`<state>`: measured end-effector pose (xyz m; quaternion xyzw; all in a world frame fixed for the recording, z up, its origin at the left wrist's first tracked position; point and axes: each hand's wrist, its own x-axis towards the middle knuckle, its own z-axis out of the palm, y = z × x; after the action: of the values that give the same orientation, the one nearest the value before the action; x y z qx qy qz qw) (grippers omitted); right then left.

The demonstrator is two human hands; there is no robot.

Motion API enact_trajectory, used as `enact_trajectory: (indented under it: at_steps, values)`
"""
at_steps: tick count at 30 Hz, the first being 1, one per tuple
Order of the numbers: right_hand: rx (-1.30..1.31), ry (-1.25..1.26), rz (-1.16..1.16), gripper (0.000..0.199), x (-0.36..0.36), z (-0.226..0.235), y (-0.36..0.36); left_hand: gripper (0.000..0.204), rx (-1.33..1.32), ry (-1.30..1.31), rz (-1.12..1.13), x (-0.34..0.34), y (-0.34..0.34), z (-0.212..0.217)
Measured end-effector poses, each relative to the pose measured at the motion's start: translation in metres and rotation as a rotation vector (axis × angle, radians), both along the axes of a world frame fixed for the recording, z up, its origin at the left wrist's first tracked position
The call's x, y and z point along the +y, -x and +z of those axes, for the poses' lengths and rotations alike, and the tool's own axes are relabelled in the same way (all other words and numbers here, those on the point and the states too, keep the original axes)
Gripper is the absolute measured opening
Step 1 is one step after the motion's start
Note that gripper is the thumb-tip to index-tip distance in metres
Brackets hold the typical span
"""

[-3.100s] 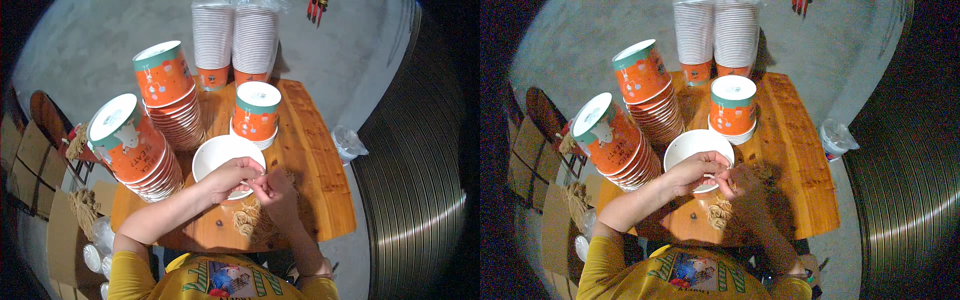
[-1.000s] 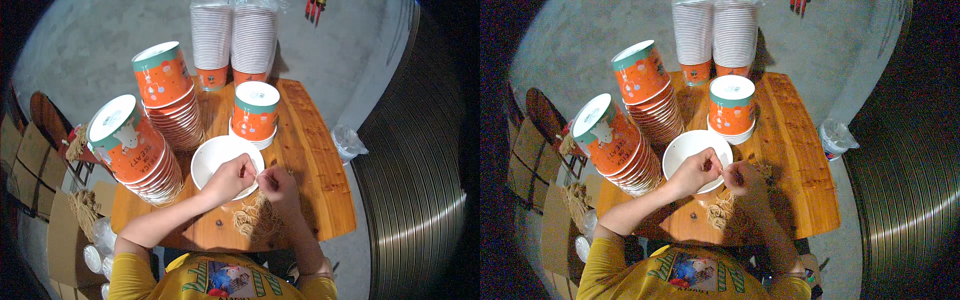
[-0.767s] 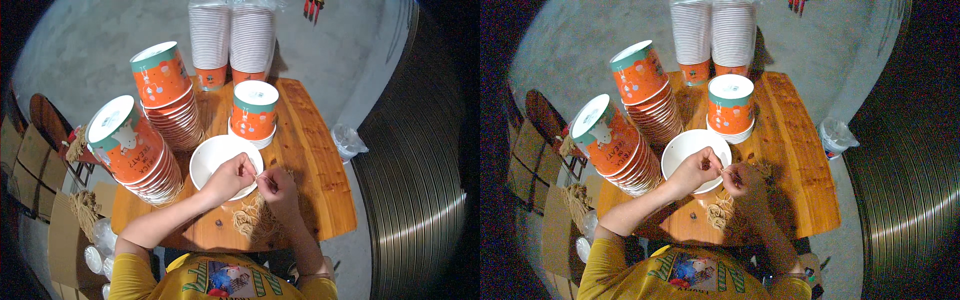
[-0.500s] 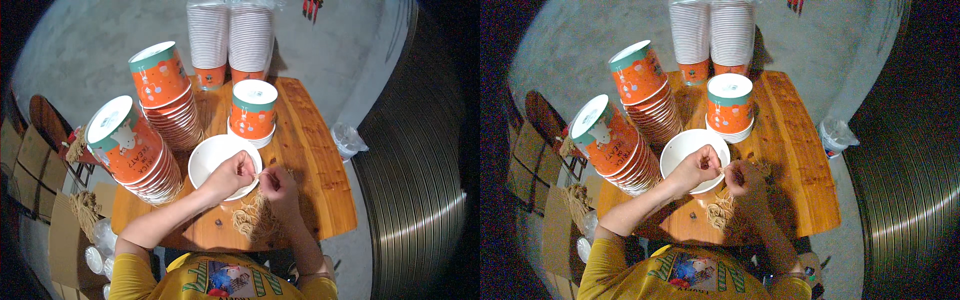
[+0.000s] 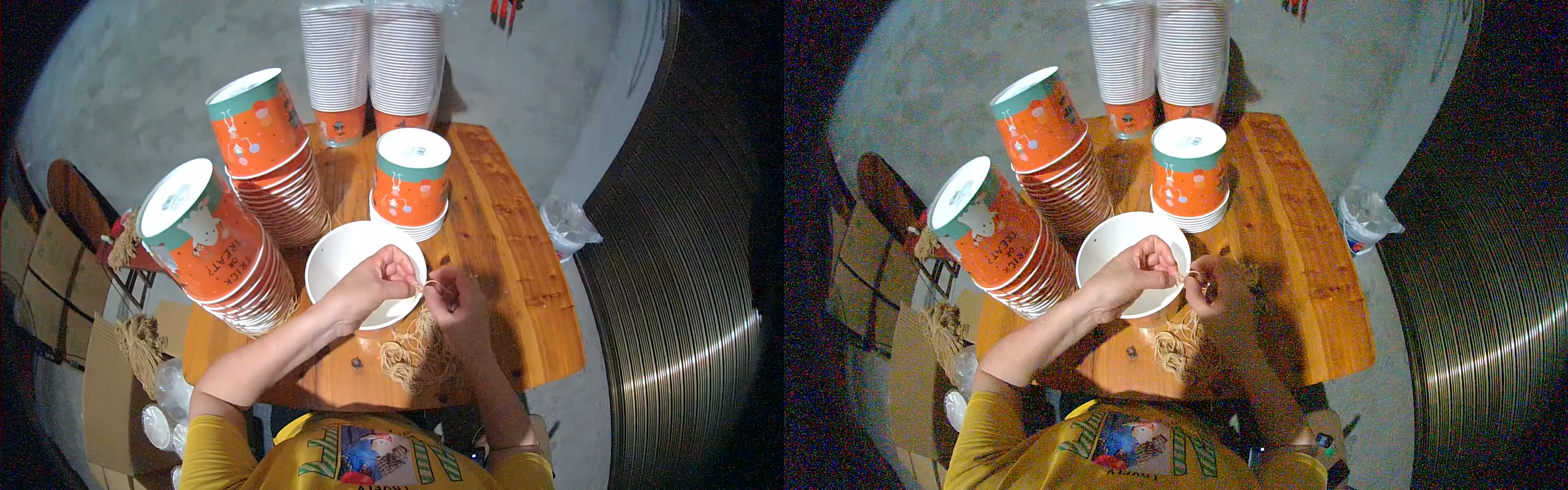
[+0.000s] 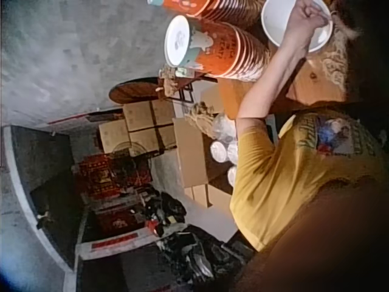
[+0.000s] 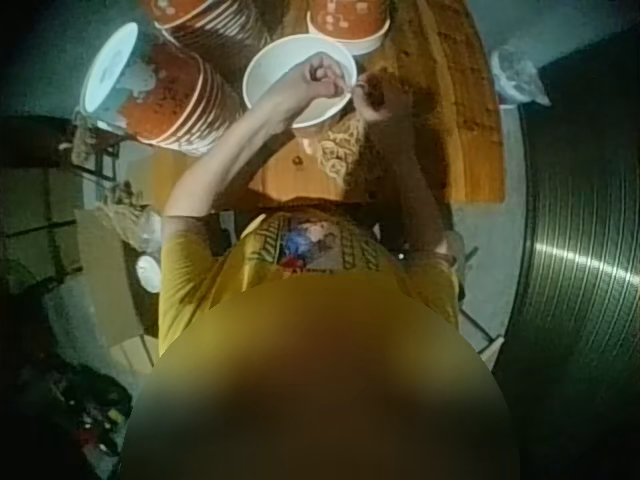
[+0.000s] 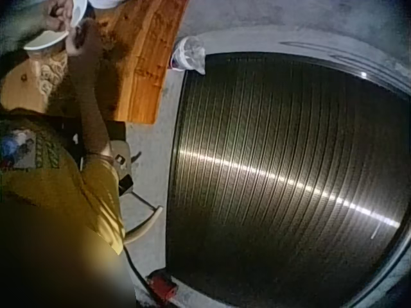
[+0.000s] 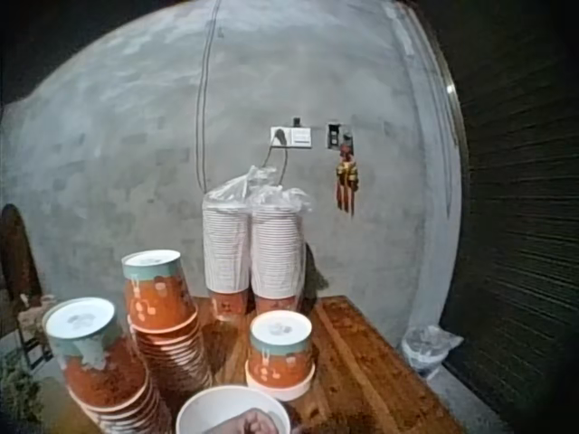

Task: Picking rubber bands and placing them inside a paper cup.

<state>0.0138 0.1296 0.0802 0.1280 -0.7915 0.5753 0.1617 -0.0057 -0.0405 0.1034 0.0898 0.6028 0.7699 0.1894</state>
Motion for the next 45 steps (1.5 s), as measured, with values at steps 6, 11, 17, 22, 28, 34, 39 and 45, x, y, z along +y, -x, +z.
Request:
enact_trajectory:
  at_steps: [6,11,17,22,28,34,39,45]
  values:
    - [0.389,-0.308,-0.019,0.016,0.003,0.009,-0.002,0.024,-0.017,0.022,0.013,0.003,-0.004,0.007]
    - [0.485,-0.391,-0.040,0.015,0.003,0.012,-0.002,0.023,0.046,0.102,0.024,0.004,-0.006,0.005]
    - [0.124,-0.109,0.062,0.016,0.001,0.006,-0.001,0.026,0.172,0.280,-0.067,0.004,-0.010,0.007]
    - [0.111,0.002,0.106,0.011,0.000,-0.003,0.004,0.026,0.211,0.335,-0.065,0.002,-0.009,0.005]
    - [-0.058,0.150,0.172,0.008,0.002,-0.002,0.005,0.022,0.188,0.357,-0.066,-0.001,-0.010,0.008]
    - [-0.116,0.162,0.196,0.011,0.003,-0.006,0.006,0.017,0.208,0.389,-0.043,0.000,-0.011,0.009]
    - [0.001,0.183,0.168,0.009,-0.002,-0.009,0.008,0.015,0.204,0.369,-0.057,-0.002,-0.011,0.006]
    - [0.007,0.142,0.137,0.011,-0.007,0.010,-0.002,0.016,0.153,0.388,-0.032,-0.006,-0.013,0.011]
